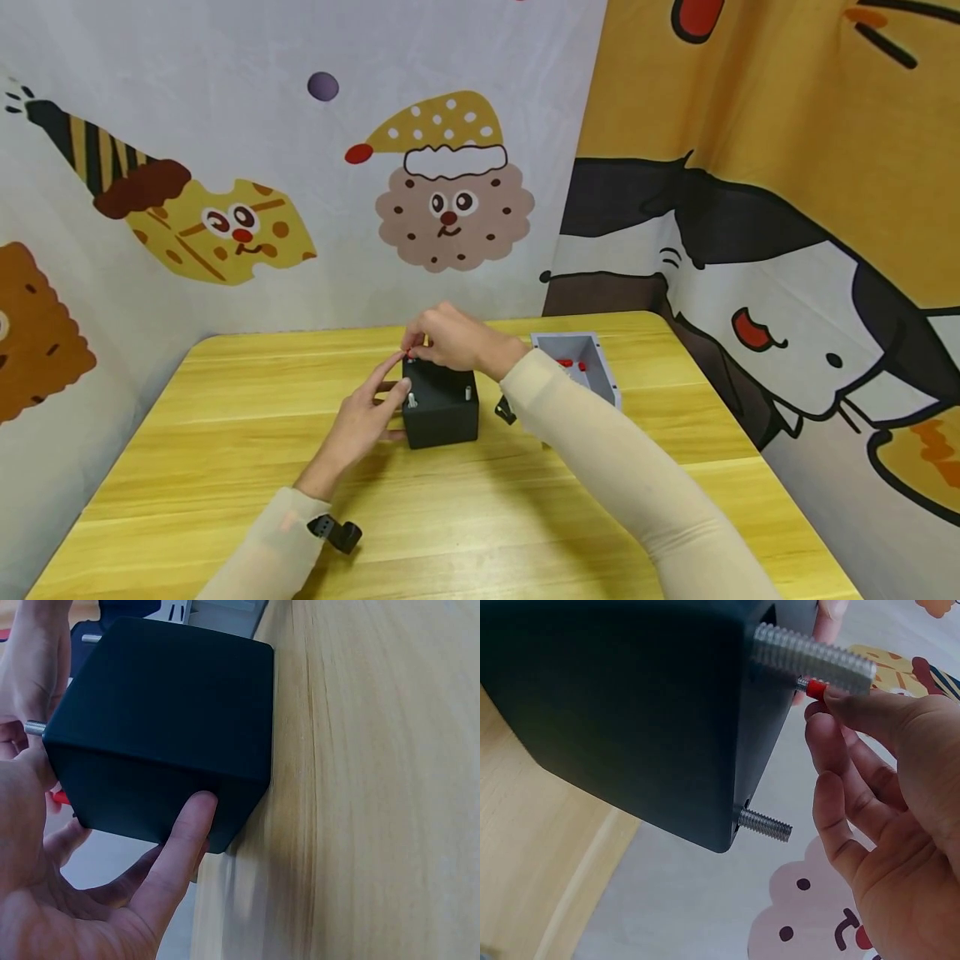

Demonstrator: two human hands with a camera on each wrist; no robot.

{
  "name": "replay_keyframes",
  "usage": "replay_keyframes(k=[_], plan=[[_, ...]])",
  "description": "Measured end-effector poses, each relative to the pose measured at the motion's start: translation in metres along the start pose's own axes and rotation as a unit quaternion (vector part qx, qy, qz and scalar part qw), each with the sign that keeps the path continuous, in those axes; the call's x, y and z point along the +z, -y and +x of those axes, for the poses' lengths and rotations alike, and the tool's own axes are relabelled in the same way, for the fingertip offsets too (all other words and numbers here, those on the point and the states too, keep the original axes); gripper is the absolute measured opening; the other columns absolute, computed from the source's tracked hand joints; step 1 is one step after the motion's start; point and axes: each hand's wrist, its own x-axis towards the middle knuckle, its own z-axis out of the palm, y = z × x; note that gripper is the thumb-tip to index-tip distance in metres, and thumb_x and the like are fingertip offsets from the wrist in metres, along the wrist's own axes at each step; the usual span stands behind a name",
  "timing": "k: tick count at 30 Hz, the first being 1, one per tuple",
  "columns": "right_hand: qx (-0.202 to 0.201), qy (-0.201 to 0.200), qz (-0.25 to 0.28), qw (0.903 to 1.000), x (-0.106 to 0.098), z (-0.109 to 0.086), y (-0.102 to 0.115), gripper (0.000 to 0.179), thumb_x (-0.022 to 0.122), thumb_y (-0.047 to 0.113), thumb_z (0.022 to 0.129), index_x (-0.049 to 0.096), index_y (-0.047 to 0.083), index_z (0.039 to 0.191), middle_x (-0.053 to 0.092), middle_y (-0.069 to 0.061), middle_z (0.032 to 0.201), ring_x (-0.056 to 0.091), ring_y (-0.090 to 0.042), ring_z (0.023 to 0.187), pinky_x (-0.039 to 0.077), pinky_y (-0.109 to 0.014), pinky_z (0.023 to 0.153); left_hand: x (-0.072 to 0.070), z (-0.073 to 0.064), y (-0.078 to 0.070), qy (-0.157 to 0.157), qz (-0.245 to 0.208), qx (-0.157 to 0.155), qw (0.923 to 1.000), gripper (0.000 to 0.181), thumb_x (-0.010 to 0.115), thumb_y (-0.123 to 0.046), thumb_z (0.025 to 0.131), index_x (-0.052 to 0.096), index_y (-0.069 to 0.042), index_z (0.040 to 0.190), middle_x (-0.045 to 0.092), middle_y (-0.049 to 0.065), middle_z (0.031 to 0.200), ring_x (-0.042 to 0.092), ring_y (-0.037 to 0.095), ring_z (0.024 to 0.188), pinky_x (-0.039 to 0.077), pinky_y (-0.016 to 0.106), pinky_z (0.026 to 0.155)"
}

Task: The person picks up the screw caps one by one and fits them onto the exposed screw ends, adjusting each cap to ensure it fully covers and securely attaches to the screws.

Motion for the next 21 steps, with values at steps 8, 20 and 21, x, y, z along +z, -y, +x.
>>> replay_keyframes(k=[8,20,21], plan=[[0.001,0.005,-0.004,1.0,0.0013,-0.0001,-0.0012,0.019,0.075,0.01,0.115,0.089,0.011,0.128,0.089,-0.005,0.122,0.084,-0.018,0.107,0.071,-0.03,0.092,-0.0001,0.0001,-0.001,0.0,0.007,-0.003,1.0,0.07,0.06,-0.065,0.118,0.035,-0.047,0.182,0.054,0.026,0.176,0.068,0.051,0.148,0.076,0.051,0.088],[-0.002,-0.003,-0.013,0.9999,0.0023,-0.0029,-0.0024,0.019,0.076,0.012,0.115,0.09,0.012,0.128,0.089,-0.005,0.124,0.085,-0.017,0.109,0.071,-0.03,0.093,-0.0002,0.0008,-0.0004,0.001,0.003,-0.005,1.0,0.071,0.061,-0.064,0.118,0.035,-0.047,0.182,0.053,0.026,0.176,0.067,0.051,0.149,0.076,0.05,0.087],[-0.002,-0.004,-0.014,0.9999,0.0025,-0.003,-0.0025,0.019,0.076,0.011,0.115,0.09,0.012,0.129,0.089,-0.005,0.124,0.085,-0.017,0.109,0.071,-0.03,0.093,-0.0001,0.0009,-0.0005,0.001,0.004,-0.005,1.0,0.071,0.061,-0.064,0.118,0.035,-0.047,0.182,0.053,0.026,0.176,0.067,0.051,0.149,0.076,0.05,0.087]])
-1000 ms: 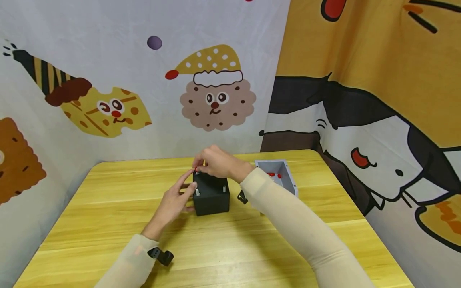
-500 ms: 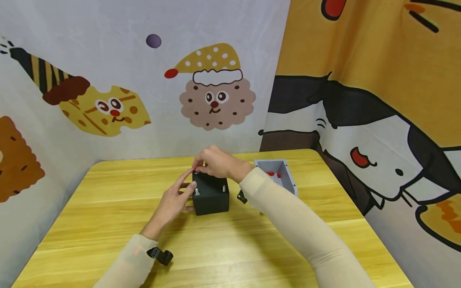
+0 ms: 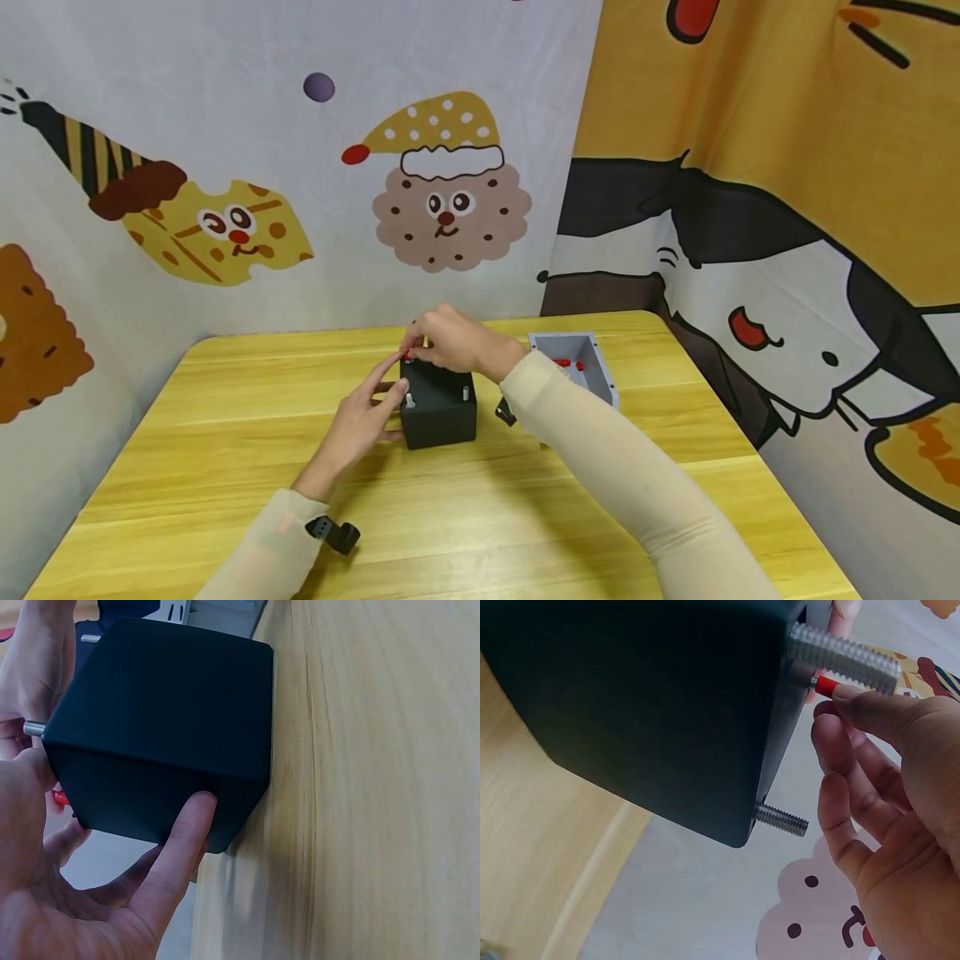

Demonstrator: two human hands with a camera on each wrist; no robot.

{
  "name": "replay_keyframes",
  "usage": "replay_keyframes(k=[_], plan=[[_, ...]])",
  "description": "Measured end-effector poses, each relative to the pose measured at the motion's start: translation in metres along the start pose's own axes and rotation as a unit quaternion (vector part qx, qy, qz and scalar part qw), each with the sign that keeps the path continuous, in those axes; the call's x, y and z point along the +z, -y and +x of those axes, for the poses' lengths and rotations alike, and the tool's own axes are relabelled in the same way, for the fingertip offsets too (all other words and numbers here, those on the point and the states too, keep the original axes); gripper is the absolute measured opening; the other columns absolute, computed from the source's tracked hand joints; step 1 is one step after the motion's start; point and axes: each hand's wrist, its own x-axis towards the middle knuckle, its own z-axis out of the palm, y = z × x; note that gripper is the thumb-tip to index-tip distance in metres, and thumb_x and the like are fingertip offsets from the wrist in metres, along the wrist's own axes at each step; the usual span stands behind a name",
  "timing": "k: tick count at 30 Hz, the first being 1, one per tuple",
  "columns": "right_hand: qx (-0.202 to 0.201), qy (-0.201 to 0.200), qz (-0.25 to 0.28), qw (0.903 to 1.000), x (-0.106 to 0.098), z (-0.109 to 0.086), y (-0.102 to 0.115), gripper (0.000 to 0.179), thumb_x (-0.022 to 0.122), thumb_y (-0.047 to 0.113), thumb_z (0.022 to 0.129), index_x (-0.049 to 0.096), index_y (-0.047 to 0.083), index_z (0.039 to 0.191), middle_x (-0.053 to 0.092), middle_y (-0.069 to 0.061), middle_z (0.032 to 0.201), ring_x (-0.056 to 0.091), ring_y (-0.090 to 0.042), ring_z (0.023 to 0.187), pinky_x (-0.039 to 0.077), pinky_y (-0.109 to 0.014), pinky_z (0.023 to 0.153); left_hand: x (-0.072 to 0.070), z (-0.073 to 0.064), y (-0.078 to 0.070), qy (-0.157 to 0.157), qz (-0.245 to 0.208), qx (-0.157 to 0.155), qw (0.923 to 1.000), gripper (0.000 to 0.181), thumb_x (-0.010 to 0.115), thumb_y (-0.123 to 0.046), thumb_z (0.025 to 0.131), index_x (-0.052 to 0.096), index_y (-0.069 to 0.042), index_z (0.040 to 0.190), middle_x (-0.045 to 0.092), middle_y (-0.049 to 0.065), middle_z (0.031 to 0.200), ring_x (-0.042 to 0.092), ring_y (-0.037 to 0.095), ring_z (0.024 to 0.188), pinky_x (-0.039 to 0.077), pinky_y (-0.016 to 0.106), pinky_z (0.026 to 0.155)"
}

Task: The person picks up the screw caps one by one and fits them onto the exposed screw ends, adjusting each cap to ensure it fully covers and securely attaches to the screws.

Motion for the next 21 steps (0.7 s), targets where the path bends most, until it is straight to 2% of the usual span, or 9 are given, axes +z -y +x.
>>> replay_keyframes(k=[10,21], plan=[[-0.002,-0.007,-0.011,0.9999,0.0007,-0.0003,-0.0001,0.02,0.075,0.014,0.116,0.09,0.014,0.129,0.089,-0.003,0.124,0.084,-0.015,0.108,0.07,-0.028,0.092,0.0006,-0.001,0.0004,-0.002,-0.002,0.003,1.0,0.07,0.061,-0.063,0.119,0.035,-0.046,0.182,0.054,0.027,0.176,0.067,0.052,0.149,0.076,0.051,0.088],[-0.003,-0.028,-0.002,0.9996,0.0036,-0.0011,-0.0027,0.015,0.078,0.014,0.114,0.091,0.014,0.122,0.089,-0.001,0.117,0.083,-0.015,0.104,0.07,-0.028,0.091,0.002,-0.0017,0.0,-0.005,-0.002,0.004,1.0,0.069,0.061,-0.062,0.119,0.036,-0.048,0.181,0.054,0.027,0.175,0.068,0.051,0.147,0.076,0.051,0.087]])
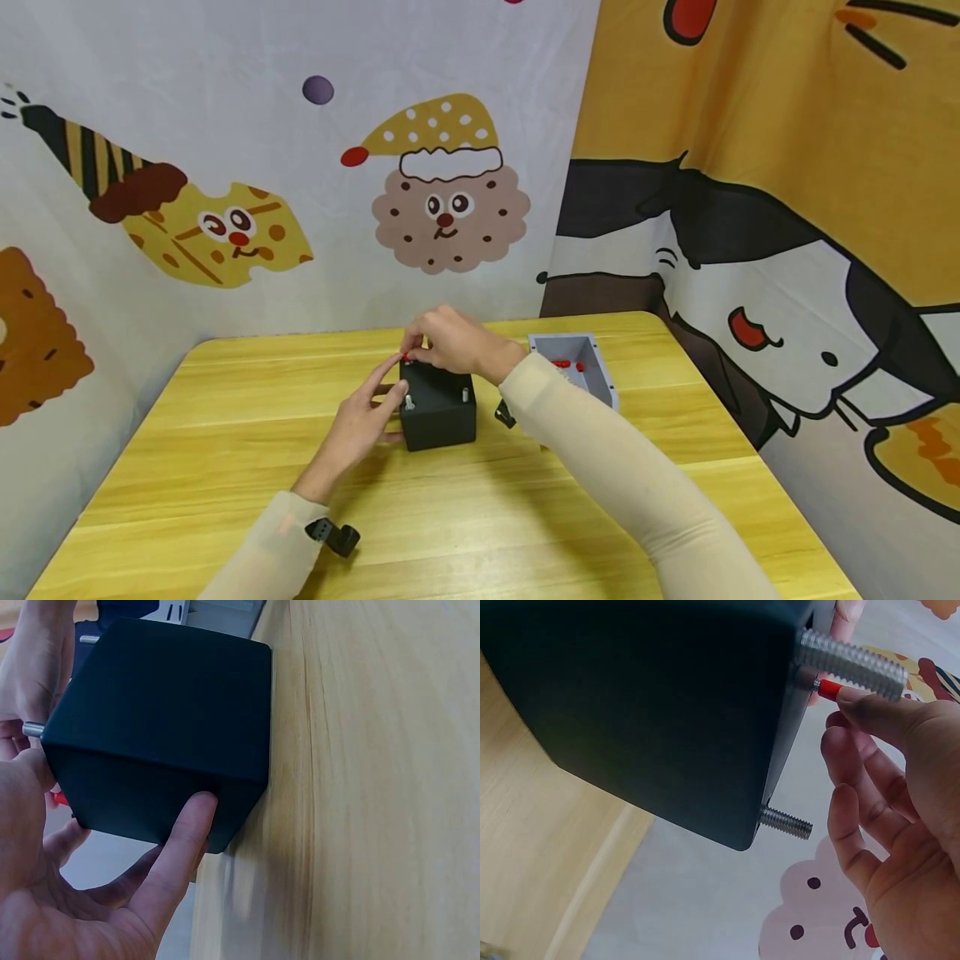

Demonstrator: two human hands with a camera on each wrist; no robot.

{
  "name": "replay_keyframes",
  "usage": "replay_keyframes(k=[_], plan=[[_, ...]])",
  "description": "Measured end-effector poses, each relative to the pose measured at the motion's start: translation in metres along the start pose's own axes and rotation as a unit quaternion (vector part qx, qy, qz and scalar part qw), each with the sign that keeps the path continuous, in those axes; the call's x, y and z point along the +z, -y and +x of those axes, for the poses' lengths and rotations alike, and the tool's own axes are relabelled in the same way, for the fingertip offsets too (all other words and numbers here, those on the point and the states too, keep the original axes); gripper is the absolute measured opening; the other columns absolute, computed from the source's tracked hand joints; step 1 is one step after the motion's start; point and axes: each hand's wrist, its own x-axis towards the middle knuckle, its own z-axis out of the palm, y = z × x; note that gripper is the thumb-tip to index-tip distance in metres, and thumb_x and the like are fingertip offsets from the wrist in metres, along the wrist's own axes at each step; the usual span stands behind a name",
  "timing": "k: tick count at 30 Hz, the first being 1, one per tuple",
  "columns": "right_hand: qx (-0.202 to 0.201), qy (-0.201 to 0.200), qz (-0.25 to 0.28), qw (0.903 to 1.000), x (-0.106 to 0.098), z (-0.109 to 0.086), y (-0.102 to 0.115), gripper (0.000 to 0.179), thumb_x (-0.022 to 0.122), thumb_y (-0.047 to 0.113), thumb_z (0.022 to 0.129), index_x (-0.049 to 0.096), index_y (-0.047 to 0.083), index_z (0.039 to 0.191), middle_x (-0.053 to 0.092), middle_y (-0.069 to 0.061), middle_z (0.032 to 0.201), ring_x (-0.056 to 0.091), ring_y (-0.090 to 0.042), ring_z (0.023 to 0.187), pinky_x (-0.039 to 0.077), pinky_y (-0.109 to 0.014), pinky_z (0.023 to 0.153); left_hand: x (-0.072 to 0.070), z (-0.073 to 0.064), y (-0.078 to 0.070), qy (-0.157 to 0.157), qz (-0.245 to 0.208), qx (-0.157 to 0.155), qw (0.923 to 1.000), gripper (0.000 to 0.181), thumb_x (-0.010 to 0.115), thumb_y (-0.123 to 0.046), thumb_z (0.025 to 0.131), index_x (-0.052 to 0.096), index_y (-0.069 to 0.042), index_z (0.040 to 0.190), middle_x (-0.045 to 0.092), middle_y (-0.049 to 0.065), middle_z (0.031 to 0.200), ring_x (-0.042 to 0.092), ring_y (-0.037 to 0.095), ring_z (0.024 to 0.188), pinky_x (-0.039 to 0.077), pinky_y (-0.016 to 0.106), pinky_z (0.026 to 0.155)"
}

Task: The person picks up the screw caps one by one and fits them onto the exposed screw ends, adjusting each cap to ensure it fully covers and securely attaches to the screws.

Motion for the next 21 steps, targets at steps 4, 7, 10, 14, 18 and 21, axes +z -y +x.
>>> replay_keyframes(k=[4,7,10,14,18,21], plan=[[0.007,-0.003,0.002,1.0,-0.0003,-0.0006,0.0004,0.015,0.079,0.015,0.114,0.092,0.014,0.12,0.089,0.0,0.116,0.083,-0.014,0.102,0.07,-0.027,0.088,0.0001,-0.0003,-0.001,-0.001,0.005,-0.002,1.0,0.07,0.061,-0.063,0.119,0.036,-0.047,0.182,0.054,0.027,0.175,0.068,0.051,0.147,0.076,0.051,0.087],[0.013,-0.004,0.005,0.9999,-0.0008,-0.001,0.0012,0.014,0.079,0.017,0.114,0.092,0.016,0.119,0.089,0.001,0.114,0.082,-0.013,0.1,0.069,-0.026,0.087,0.0001,-0.0008,-0.0016,0.0,0.007,-0.003,1.0,0.07,0.061,-0.063,0.119,0.036,-0.047,0.182,0.055,0.027,0.175,0.069,0.052,0.147,0.076,0.051,0.087],[0.019,-0.005,0.008,0.9998,-0.0009,-0.0012,0.0014,0.014,0.08,0.019,0.114,0.093,0.017,0.119,0.089,0.002,0.113,0.081,-0.012,0.099,0.069,-0.026,0.085,0.0002,-0.0011,-0.0019,-0.001,0.007,-0.004,1.0,0.07,0.061,-0.063,0.119,0.036,-0.047,0.182,0.055,0.027,0.175,0.069,0.052,0.146,0.076,0.051,0.087],[0.024,-0.01,0.012,0.9996,-0.0003,-0.002,0.0008,0.014,0.08,0.019,0.113,0.093,0.018,0.117,0.089,0.003,0.113,0.08,-0.011,0.097,0.068,-0.025,0.083,0.0004,-0.001,-0.0022,0.0,0.008,-0.004,1.0,0.07,0.061,-0.063,0.119,0.036,-0.046,0.182,0.055,0.028,0.174,0.068,0.052,0.146,0.076,0.051,0.087],[0.026,-0.02,0.014,0.9994,0.0011,-0.0034,0.0002,0.013,0.081,0.02,0.113,0.094,0.018,0.116,0.089,0.003,0.113,0.079,-0.01,0.094,0.067,-0.024,0.08,0.0004,-0.0002,-0.0028,0.001,0.007,-0.007,0.9999,0.07,0.061,-0.064,0.118,0.036,-0.047,0.182,0.054,0.028,0.175,0.069,0.051,0.147,0.076,0.051,0.087],[0.029,-0.024,0.014,0.9992,0.0026,-0.0043,0.0006,0.012,0.082,0.021,0.112,0.094,0.019,0.116,0.089,0.003,0.111,0.079,-0.009,0.092,0.066,-0.023,0.079,0.0003,0.0002,-0.0029,0.001,0.008,-0.01,0.9999,0.07,0.062,-0.063,0.119,0.036,-0.047,0.182,0.055,0.029,0.174,0.07,0.051,0.146,0.076,0.051,0.087]])
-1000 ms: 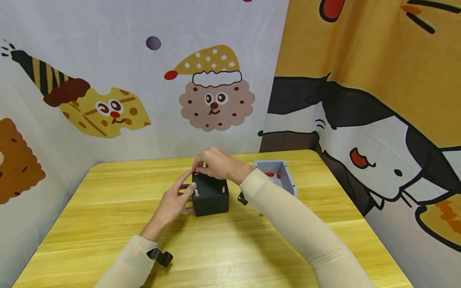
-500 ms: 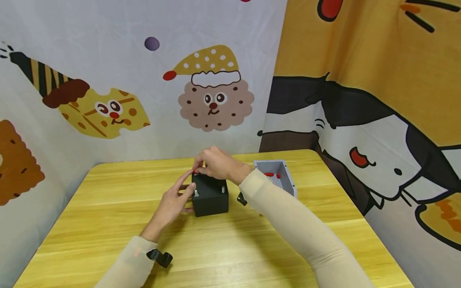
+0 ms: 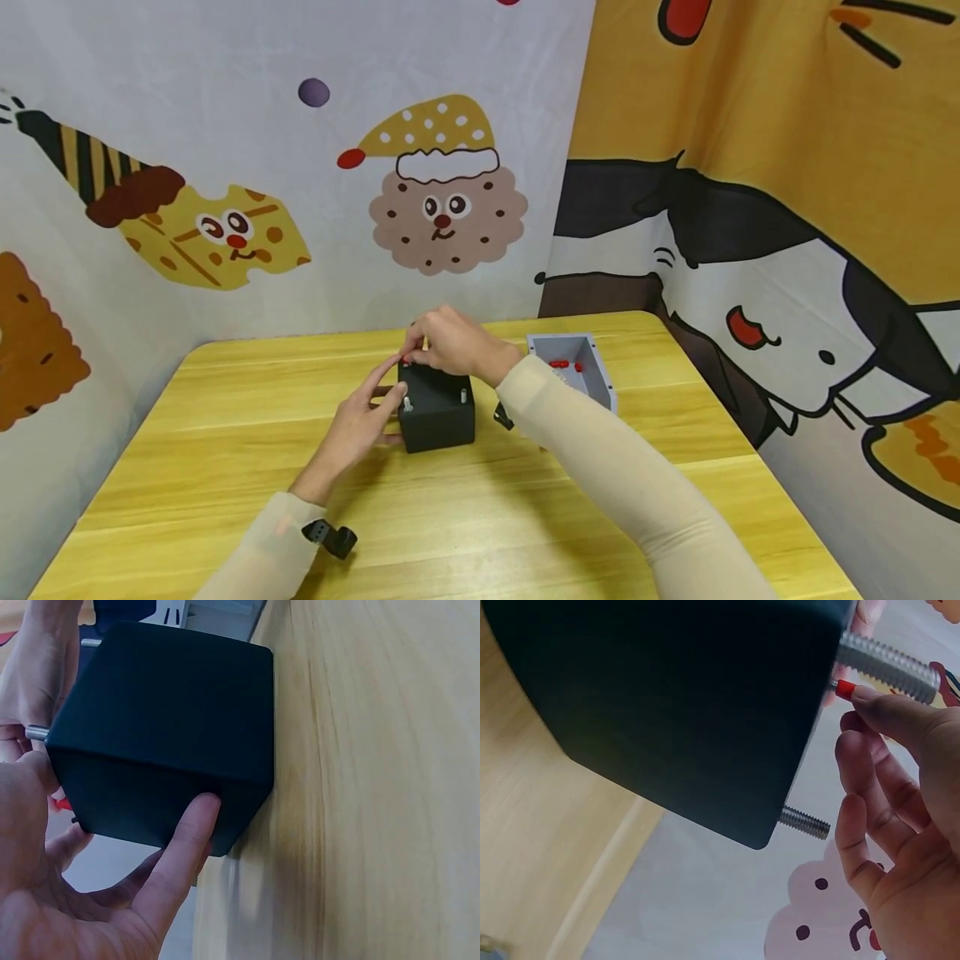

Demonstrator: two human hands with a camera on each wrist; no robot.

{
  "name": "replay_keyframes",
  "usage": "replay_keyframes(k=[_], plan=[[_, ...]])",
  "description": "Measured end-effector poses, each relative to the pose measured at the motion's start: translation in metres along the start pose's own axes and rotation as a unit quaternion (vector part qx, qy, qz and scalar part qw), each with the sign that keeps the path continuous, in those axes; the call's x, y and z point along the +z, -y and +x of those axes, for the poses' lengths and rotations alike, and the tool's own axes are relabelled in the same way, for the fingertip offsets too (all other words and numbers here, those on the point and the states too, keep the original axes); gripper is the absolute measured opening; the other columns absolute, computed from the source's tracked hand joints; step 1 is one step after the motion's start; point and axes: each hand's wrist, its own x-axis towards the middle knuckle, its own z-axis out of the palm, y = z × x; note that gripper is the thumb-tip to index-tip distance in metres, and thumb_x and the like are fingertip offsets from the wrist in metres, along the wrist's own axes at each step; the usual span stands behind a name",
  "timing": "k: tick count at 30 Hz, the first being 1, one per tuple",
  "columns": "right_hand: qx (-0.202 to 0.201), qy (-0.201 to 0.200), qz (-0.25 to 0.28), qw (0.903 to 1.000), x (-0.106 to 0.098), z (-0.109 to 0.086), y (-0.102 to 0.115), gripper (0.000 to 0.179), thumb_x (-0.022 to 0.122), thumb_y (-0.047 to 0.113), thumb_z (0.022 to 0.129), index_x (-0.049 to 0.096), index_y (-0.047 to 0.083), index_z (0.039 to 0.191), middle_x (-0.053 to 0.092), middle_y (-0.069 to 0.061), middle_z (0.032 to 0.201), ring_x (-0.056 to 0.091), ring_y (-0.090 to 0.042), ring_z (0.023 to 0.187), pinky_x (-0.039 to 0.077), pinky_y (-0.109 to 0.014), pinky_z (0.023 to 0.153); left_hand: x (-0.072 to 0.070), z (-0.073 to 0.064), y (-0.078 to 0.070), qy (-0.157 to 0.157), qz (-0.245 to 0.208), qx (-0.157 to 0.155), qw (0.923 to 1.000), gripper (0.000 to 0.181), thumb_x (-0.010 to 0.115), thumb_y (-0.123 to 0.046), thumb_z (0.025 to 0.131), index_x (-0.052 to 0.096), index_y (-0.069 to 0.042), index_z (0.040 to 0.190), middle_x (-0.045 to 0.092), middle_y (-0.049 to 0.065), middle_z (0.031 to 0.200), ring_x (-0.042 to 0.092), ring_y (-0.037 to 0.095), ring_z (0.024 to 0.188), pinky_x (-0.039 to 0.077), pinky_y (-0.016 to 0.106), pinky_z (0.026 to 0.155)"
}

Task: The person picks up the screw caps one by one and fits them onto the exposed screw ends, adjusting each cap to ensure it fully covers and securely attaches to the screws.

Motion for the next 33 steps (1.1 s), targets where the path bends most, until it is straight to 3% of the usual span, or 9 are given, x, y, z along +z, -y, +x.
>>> replay_keyframes(k=[10,20,28,33], plan=[[0.006,-0.003,-0.012,0.9999,0.001,-0.003,0.002,0.013,0.082,0.021,0.112,0.094,0.02,0.118,0.09,0.003,0.11,0.081,-0.01,0.093,0.068,-0.026,0.08,-0.001,0.0,-0.003,-0.001,0.009,0.0,1.0,0.069,0.06,-0.061,0.12,0.036,-0.044,0.182,0.056,0.03,0.173,0.072,0.05,0.144,0.076,0.052,0.087],[-0.006,0.018,-0.032,0.9993,-0.003,-0.008,0.008,0.023,0.073,0.017,0.118,0.09,0.017,0.132,0.09,-0.001,0.127,0.086,-0.016,0.107,0.072,-0.03,0.09,-0.002,-0.003,-0.011,0.004,-0.001,-0.014,0.9999,0.071,0.063,-0.056,0.12,0.036,-0.037,0.183,0.057,0.03,0.171,0.074,0.044,0.141,0.076,0.054,0.09],[-0.004,0.02,-0.022,0.9995,0.0,-0.018,0.007,0.027,0.067,0.02,0.121,0.088,0.017,0.137,0.088,-0.002,0.128,0.081,-0.014,0.1,0.068,-0.03,0.087,-0.001,-0.003,-0.012,0.013,-0.003,-0.016,0.9998,0.072,0.063,-0.059,0.119,0.036,-0.039,0.183,0.056,0.028,0.172,0.072,0.044,0.144,0.076,0.052,0.09],[0.006,0.026,-0.007,0.9996,-0.001,-0.025,0.007,0.031,0.064,0.024,0.123,0.084,0.018,0.145,0.085,-0.003,0.134,0.071,-0.012,0.084,0.06,-0.029,0.077,-0.001,-0.001,-0.013,0.018,-0.004,-0.014,0.9997,0.073,0.064,-0.057,0.119,0.035,-0.037,0.183,0.055,0.031,0.172,0.072,0.045,0.143,0.076,0.053,0.089]])
